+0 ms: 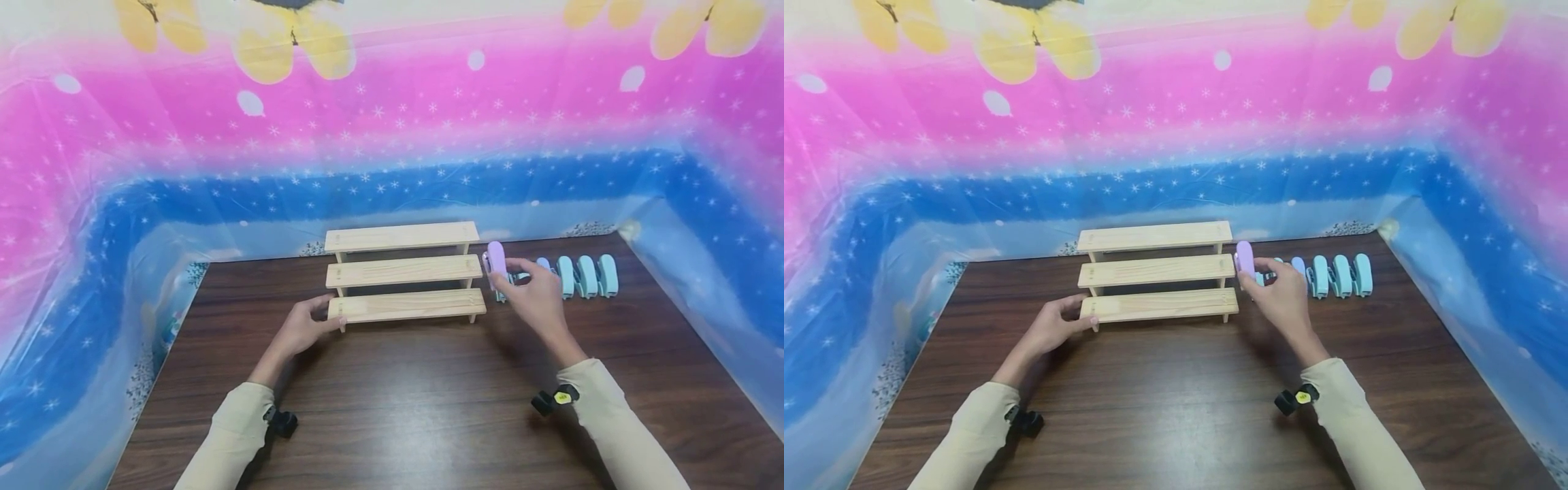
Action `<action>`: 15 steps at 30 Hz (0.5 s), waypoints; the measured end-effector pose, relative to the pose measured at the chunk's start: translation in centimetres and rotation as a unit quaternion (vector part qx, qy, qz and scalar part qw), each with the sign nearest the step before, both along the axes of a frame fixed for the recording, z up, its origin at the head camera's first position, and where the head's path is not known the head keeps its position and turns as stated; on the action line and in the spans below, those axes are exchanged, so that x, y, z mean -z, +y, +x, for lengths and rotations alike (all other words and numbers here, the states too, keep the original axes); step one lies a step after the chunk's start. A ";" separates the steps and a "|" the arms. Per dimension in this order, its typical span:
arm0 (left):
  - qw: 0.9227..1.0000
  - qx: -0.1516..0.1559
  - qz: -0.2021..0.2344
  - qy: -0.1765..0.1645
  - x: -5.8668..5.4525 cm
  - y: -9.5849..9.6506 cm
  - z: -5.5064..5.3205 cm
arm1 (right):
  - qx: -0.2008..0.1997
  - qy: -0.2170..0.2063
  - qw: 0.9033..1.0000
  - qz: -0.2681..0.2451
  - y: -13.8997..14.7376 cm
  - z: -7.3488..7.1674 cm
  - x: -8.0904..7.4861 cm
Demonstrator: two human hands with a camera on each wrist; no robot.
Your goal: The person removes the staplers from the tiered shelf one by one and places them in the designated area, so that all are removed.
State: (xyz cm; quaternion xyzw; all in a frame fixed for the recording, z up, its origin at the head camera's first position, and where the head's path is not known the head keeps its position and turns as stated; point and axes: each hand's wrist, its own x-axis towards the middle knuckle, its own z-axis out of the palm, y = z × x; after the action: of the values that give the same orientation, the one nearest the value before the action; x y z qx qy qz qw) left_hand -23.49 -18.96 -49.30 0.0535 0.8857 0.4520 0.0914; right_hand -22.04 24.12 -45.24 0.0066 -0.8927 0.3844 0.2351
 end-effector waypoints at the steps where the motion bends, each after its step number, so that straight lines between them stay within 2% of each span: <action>1: 1.000 0.000 0.000 0.000 0.0 0.0 0.0 | 0.002 -0.002 1.000 0.000 0.4 0.1 0.0; 8: 1.000 0.006 -0.002 0.004 -0.1 0.1 0.0 | 0.024 -0.007 1.000 0.009 2.9 0.4 0.0; 15: 1.000 0.006 -0.002 0.004 -0.1 0.1 0.1 | 0.046 -0.018 0.999 -0.004 5.3 1.2 0.2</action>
State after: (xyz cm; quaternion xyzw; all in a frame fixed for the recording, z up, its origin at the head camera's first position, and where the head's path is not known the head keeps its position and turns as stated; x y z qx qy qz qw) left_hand -23.43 -18.83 -49.20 0.0605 0.8866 0.4494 0.0910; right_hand -20.80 29.38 -45.44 -0.0425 -0.8946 0.3766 0.2365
